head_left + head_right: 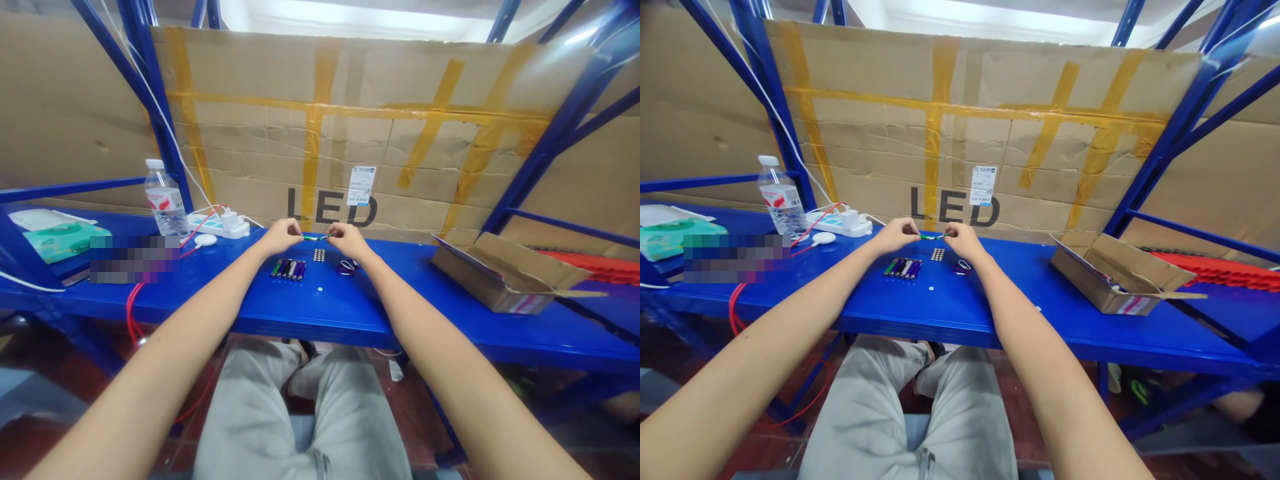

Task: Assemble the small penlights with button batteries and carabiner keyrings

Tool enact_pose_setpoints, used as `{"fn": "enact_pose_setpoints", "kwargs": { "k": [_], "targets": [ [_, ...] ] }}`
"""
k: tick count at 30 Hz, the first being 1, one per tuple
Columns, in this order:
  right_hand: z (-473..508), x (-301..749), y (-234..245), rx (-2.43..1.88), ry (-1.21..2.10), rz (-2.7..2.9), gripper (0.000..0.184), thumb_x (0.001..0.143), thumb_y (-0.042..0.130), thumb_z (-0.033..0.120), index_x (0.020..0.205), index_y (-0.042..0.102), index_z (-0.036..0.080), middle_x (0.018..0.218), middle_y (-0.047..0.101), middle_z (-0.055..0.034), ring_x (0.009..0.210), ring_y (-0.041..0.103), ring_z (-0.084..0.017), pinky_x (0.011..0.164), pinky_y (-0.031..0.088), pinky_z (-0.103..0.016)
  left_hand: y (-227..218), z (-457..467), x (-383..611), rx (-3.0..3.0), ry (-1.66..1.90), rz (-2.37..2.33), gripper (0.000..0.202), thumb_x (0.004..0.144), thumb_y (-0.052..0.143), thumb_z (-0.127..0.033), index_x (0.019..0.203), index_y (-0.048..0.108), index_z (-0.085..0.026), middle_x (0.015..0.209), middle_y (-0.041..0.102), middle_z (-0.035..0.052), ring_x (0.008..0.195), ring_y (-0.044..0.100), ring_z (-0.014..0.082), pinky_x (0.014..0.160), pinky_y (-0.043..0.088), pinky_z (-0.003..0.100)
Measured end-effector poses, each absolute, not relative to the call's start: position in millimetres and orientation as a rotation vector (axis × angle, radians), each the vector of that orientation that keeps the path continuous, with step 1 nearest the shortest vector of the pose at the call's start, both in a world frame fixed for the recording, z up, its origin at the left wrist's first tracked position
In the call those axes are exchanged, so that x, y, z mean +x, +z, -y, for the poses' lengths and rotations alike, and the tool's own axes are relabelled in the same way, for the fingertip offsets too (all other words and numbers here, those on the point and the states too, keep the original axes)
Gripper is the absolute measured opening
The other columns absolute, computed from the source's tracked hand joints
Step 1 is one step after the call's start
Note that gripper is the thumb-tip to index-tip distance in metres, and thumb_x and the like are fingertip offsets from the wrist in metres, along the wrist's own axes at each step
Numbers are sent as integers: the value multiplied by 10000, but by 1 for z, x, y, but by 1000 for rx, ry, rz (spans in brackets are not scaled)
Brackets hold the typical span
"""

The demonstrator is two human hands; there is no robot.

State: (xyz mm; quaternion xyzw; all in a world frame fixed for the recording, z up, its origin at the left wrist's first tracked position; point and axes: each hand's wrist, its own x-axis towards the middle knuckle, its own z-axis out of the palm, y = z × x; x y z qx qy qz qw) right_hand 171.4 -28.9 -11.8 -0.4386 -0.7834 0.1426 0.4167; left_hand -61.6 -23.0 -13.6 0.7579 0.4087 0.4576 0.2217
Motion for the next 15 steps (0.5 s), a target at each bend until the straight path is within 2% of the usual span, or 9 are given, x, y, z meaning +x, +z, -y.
{"fn": "enact_pose_setpoints", "kwargs": {
  "k": [6, 15],
  "targets": [
    [18, 167, -13, -918, 545, 1848, 138, 661, 504, 157, 784, 547, 201, 622, 596, 30, 623, 608, -155, 651, 475, -281, -16, 15, -55, 2136, 1335, -1108, 95, 696, 745, -224, 758, 685, -184, 690, 636, 6, 680, 539, 159, 733, 426, 319],
    [-5, 188, -25, -1132, 524, 1874, 115, 701, 604, 148, 810, 600, 183, 668, 654, 13, 625, 622, -145, 641, 482, -266, -18, -17, -41, 2272, 1194, -1187, 95, 633, 766, -148, 677, 713, -214, 692, 673, 24, 686, 584, 193, 746, 456, 341]
  ]
}}
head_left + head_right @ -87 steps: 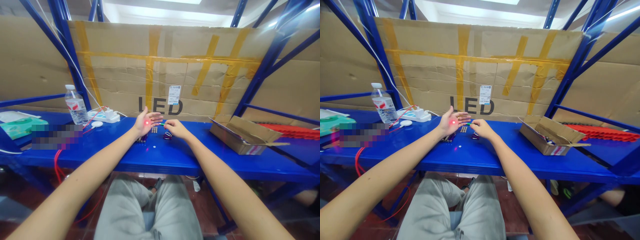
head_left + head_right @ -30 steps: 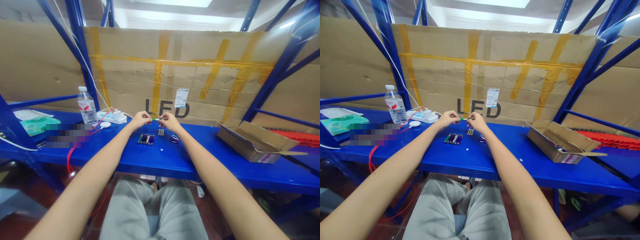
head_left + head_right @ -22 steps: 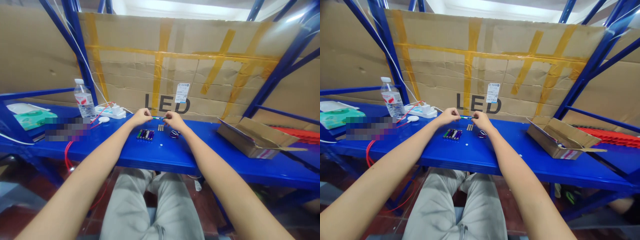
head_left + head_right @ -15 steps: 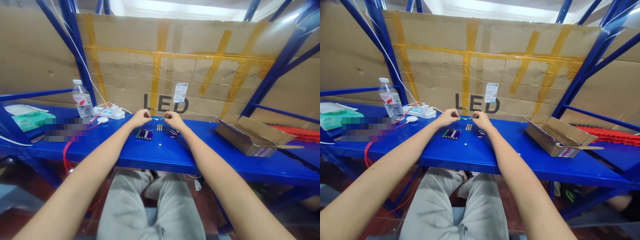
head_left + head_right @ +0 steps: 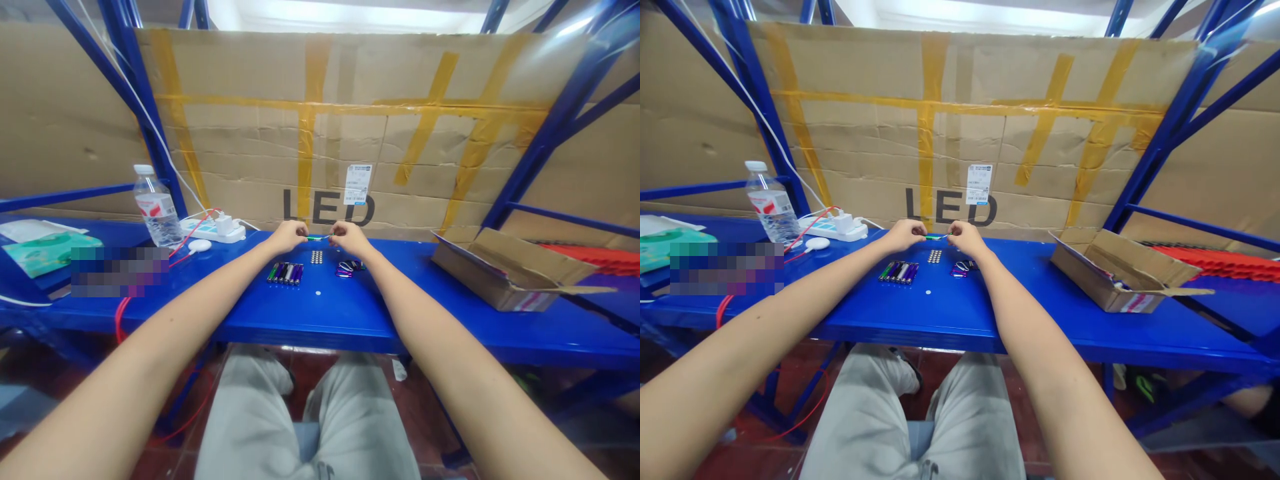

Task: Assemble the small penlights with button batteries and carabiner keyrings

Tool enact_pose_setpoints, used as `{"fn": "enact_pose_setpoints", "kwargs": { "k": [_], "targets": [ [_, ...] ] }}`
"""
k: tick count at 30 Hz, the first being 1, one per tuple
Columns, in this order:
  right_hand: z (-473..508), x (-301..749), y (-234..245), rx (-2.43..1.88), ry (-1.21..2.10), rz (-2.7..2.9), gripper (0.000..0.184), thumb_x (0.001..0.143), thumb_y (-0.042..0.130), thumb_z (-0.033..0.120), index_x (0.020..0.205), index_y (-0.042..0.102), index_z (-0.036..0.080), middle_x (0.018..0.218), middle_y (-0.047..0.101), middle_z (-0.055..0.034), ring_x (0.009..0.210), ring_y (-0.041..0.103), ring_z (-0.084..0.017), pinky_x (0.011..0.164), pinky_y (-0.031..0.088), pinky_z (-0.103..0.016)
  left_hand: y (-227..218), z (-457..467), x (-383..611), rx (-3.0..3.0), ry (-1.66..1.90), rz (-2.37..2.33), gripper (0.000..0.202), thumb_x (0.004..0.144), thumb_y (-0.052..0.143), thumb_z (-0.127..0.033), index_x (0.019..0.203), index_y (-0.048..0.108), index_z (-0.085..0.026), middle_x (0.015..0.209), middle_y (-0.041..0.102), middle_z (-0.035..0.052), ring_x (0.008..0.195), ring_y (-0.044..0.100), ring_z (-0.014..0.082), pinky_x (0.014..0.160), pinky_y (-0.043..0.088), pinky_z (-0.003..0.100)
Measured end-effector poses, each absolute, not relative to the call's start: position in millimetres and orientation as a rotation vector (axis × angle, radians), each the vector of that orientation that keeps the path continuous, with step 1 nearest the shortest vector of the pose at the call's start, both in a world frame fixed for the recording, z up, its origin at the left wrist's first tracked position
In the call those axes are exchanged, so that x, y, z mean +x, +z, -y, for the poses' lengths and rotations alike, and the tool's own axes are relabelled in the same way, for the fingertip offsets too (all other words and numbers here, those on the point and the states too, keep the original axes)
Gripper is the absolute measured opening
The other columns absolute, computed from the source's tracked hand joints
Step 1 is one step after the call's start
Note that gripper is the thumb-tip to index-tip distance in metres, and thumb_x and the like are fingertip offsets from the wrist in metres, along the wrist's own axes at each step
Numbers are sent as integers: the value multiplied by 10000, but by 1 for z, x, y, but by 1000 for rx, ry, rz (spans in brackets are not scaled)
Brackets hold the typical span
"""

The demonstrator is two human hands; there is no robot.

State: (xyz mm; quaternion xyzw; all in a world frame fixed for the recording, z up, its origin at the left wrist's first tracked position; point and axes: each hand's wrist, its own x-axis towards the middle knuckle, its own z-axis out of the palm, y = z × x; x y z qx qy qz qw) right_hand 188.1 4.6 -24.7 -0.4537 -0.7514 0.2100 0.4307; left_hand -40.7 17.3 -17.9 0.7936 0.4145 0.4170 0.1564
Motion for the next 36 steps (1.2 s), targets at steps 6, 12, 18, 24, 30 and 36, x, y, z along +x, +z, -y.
{"fn": "enact_pose_setpoints", "kwargs": {
  "k": [6, 12, 18, 24, 30, 36],
  "targets": [
    [-13, 195, -33, -1324, 285, 2046, 63, 709, 662, 112, 727, 668, 173, 751, 682, -25, 744, 610, -162, 726, 454, -278, -30, -38, -39, 2274, 1075, -1144, 187, 586, 707, -41, 638, 746, -216, 711, 719, 44, 724, 654, 230, 816, 501, 373],
    [-9, 194, -32, -1469, 227, 2088, 164, 665, 639, 42, 720, 715, 176, 774, 702, -67, 750, 618, -194, 703, 457, -291, -38, -47, -43, 2300, 990, -1146, 157, 605, 727, -78, 684, 769, -207, 751, 744, 50, 732, 673, 225, 825, 525, 375],
    [-1, 194, -23, -1620, 255, 2153, 277, 638, 642, 18, 839, 759, 168, 885, 744, -87, 808, 659, -206, 711, 485, -266, -36, -41, -43, 2298, 912, -1184, 184, 641, 727, -105, 802, 778, -178, 840, 768, 48, 819, 692, 213, 852, 535, 346],
    [4, 193, -20, -1576, 215, 2204, 330, 749, 617, 48, 1026, 758, 161, 1050, 757, -81, 972, 676, -196, 839, 488, -240, -28, -27, -42, 2553, 811, -1213, 236, 783, 625, -100, 942, 784, -171, 1016, 772, 62, 962, 682, 207, 953, 500, 329],
    [2, 191, -23, -1572, 183, 2239, 260, 810, 656, 103, 1025, 784, 176, 1029, 770, -69, 977, 683, -196, 859, 484, -235, -27, -26, -40, 2631, 668, -1252, 293, 829, 611, -173, 1072, 776, -177, 1125, 759, 69, 1059, 675, 234, 1016, 472, 335],
    [3, 191, -22, -1605, 123, 2221, 192, 815, 645, 92, 900, 801, 165, 954, 771, -78, 894, 681, -186, 824, 484, -224, -31, -30, -40, 2628, 664, -1232, 291, 815, 611, -168, 1053, 778, -191, 1116, 764, 49, 1088, 674, 226, 1028, 468, 337]
  ]
}}
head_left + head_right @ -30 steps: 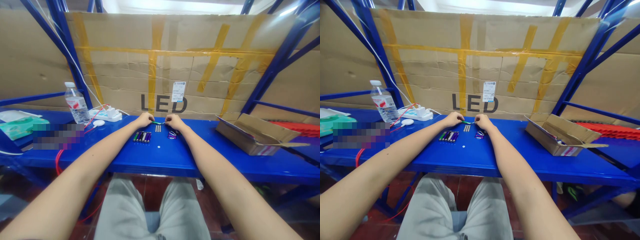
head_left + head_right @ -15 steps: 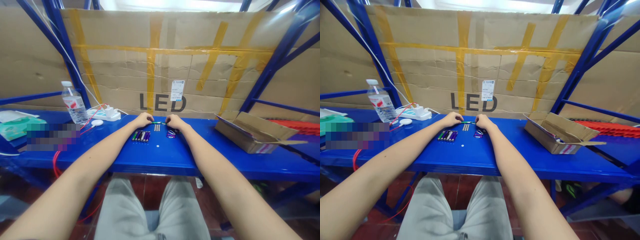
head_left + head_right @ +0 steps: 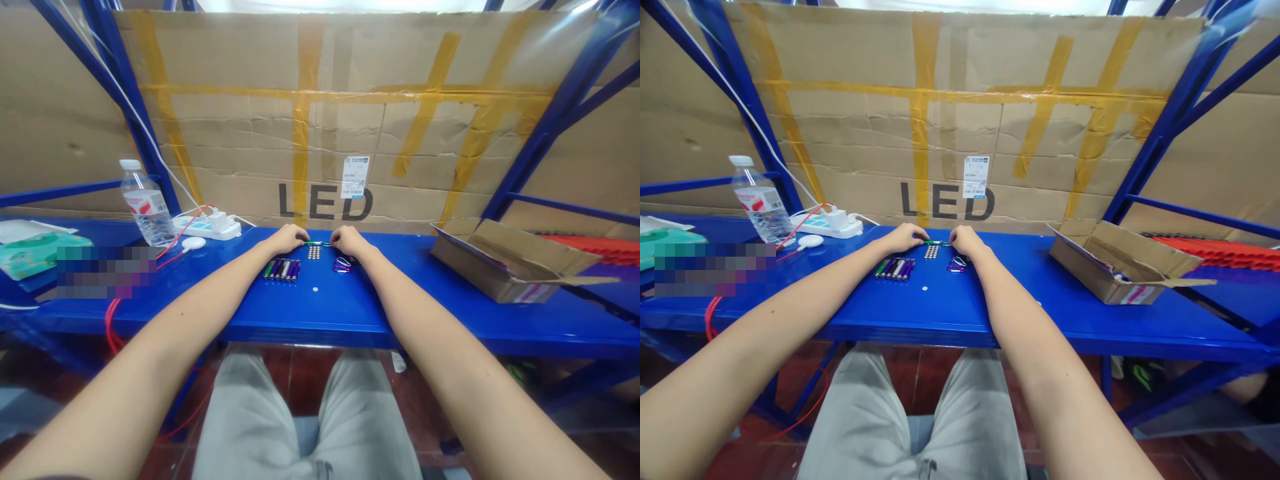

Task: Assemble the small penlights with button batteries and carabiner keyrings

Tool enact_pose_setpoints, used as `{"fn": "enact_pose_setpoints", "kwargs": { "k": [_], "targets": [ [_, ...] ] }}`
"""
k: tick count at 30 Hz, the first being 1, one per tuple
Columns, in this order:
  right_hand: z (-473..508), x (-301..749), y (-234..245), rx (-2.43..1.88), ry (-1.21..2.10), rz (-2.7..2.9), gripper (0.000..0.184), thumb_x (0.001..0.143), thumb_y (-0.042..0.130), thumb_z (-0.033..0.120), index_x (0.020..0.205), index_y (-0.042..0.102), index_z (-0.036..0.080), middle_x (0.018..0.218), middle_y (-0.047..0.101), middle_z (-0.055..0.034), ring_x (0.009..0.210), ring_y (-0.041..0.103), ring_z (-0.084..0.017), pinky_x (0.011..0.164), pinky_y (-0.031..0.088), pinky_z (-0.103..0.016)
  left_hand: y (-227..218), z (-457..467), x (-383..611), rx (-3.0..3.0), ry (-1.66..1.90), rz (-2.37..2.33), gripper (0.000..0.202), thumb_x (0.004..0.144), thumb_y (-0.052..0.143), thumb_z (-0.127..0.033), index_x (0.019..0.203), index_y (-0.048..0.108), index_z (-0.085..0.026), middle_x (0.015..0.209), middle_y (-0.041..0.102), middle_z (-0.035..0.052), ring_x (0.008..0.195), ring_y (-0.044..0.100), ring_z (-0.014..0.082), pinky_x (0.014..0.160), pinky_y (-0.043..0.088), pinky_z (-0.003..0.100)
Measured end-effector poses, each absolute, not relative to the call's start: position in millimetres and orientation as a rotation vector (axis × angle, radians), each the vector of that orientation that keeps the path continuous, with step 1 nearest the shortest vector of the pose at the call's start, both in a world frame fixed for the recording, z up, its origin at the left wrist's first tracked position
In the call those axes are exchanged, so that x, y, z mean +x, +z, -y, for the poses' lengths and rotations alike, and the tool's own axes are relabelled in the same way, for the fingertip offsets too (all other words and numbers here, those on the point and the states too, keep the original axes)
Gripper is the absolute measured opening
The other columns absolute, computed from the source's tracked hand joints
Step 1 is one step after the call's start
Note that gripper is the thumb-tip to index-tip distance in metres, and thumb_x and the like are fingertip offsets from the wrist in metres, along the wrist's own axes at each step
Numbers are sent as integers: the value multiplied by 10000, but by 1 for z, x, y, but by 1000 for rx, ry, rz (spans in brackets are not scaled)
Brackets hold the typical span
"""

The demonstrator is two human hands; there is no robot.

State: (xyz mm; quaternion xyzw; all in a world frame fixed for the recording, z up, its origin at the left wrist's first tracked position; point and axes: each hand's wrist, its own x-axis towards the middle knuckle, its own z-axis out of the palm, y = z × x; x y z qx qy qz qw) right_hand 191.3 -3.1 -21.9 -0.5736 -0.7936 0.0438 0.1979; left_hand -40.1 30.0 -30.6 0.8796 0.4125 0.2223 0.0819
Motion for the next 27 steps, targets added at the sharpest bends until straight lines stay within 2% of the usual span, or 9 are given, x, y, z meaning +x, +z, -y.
{"fn": "enact_pose_setpoints", "kwargs": {
  "k": [6, 10, 14, 20, 27],
  "targets": [
    [5, 193, -22, -1605, 142, 2203, 218, 800, 638, 76, 917, 798, 165, 976, 769, -87, 920, 680, -202, 829, 490, -241, -25, -25, -40, 2624, 718, -1256, 300, 805, 603, -149, 1046, 777, -193, 1110, 764, 43, 1075, 672, 215, 1023, 481, 325],
    [3, 193, -23, -1594, 145, 2141, 299, 817, 588, 51, 1025, 778, 156, 1088, 752, -101, 1015, 671, -212, 893, 486, -262, -17, -12, -34, 2746, 734, -1141, 495, 739, 437, 14, 1052, 775, -166, 1094, 754, 52, 1021, 673, 180, 973, 502, 288],
    [6, 189, -20, -1590, 105, 2126, 318, 834, 542, 50, 1046, 763, 137, 1115, 742, -120, 1045, 667, -224, 910, 481, -277, -15, 0, -23, 2896, 515, -1048, 619, 653, 407, 61, 1111, 758, -164, 1124, 733, 58, 1034, 661, 175, 956, 498, 260],
    [13, 183, -15, -1581, 90, 2130, 341, 836, 525, 57, 1082, 746, 142, 1159, 728, -128, 1081, 658, -222, 912, 466, -262, -16, 0, -14, 2995, 366, -1055, 600, 669, 427, 49, 1142, 745, -137, 1153, 709, 99, 1052, 657, 201, 953, 492, 267],
    [15, 182, -14, -1589, 114, 2121, 344, 825, 528, 48, 1080, 740, 139, 1155, 725, -131, 1081, 653, -225, 885, 462, -253, -17, -3, -13, 3001, 318, -1083, 565, 696, 443, 31, 1130, 756, -149, 1177, 706, 97, 1101, 646, 215, 991, 468, 274]
  ]
}}
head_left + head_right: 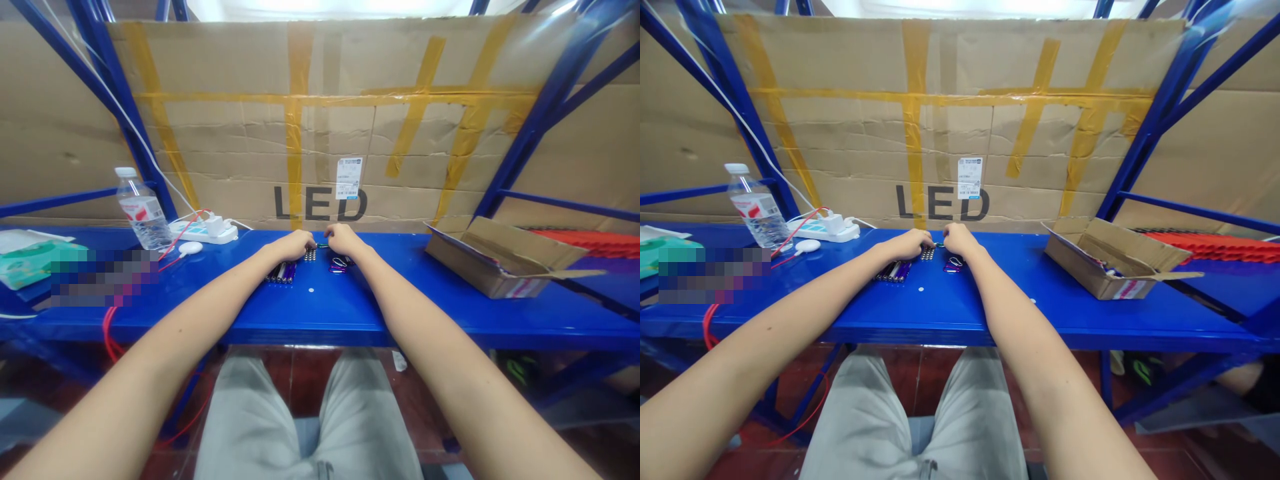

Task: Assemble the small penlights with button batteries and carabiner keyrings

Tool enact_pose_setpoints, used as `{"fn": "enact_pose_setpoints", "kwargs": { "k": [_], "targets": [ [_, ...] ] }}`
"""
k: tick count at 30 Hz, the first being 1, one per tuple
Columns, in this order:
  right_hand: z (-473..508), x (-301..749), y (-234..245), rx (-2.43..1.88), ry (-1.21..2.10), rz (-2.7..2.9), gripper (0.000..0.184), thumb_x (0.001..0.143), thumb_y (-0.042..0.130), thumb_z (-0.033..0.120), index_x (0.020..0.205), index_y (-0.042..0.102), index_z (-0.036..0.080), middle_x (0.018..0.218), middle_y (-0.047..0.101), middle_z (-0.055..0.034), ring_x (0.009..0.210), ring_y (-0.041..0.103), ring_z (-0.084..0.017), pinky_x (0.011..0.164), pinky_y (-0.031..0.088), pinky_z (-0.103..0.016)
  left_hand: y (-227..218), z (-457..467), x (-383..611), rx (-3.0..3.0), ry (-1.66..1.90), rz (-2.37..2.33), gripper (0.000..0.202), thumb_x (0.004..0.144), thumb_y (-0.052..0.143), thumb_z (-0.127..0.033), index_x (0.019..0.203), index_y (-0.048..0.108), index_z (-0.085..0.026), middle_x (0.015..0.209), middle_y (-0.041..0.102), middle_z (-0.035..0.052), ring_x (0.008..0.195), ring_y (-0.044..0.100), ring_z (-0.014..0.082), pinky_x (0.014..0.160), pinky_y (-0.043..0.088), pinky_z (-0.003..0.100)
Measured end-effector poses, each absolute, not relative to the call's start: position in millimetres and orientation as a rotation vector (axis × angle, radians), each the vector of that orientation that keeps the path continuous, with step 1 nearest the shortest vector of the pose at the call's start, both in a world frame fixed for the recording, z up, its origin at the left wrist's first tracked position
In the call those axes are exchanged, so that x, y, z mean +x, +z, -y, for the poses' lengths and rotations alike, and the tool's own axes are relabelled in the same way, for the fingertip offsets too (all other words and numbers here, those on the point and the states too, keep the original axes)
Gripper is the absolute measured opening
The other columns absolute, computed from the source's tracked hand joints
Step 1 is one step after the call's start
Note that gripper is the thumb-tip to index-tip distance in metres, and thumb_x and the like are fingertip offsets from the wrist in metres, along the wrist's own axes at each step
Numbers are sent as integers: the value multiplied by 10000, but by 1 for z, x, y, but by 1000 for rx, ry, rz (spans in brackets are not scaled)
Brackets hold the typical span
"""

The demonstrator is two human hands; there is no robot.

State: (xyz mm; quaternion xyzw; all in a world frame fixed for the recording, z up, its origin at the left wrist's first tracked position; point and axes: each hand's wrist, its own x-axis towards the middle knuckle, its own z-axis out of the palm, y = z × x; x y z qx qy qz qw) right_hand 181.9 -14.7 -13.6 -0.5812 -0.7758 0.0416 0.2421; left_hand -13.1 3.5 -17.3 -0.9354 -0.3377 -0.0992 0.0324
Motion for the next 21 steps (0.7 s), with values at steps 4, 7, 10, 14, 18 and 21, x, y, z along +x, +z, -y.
{"fn": "enact_pose_setpoints", "kwargs": {
  "k": [4, 7, 10, 14, 18, 21],
  "targets": [
    [15, 182, -14, -1591, 124, 2119, 345, 825, 530, 45, 1088, 734, 138, 1155, 722, -138, 1079, 653, -232, 881, 463, -258, -18, -5, -13, -2902, -362, 1088, 528, 699, 453, 21, 1082, 774, -148, 1140, 720, 104, 1071, 654, 225, 982, 473, 288],
    [17, 182, -12, -1608, 139, 2117, 348, 830, 534, 46, 1103, 730, 136, 1177, 713, -141, 1099, 647, -231, 898, 458, -255, -18, -5, -15, -2896, -347, 1130, 534, 690, 457, 18, 1083, 774, -155, 1146, 722, 93, 1081, 648, 218, 979, 469, 269],
    [19, 182, -11, -1618, 154, 2113, 362, 821, 536, 41, 1116, 726, 130, 1203, 703, -144, 1119, 638, -231, 909, 455, -252, -16, -3, -20, -2888, -358, 1176, 531, 686, 465, 17, 1079, 775, -162, 1160, 725, 84, 1080, 646, 211, 972, 464, 250],
    [19, 184, -10, -1621, 178, 2102, 371, 806, 540, 46, 1121, 717, 128, 1207, 698, -148, 1111, 640, -241, 902, 463, -265, -13, 2, -31, -2871, -327, 1280, 527, 685, 466, 24, 1061, 783, -165, 1123, 745, 86, 1007, 669, 204, 929, 474, 247],
    [20, 187, -11, -1621, 196, 2088, 375, 805, 537, 57, 1126, 715, 133, 1203, 698, -149, 1107, 637, -252, 899, 472, -280, -11, 8, -43, -2881, -330, 1378, 495, 685, 480, 10, 1023, 793, -171, 1063, 764, 80, 957, 683, 205, 863, 496, 255],
    [22, 190, -10, -1610, 193, 2074, 373, 803, 540, 60, 1125, 717, 130, 1211, 695, -150, 1106, 632, -244, 911, 472, -276, -5, 12, -50, -2898, -413, 1415, 499, 679, 488, 5, 1034, 789, -176, 1056, 767, 82, 959, 688, 212, 863, 504, 280]
  ]
}}
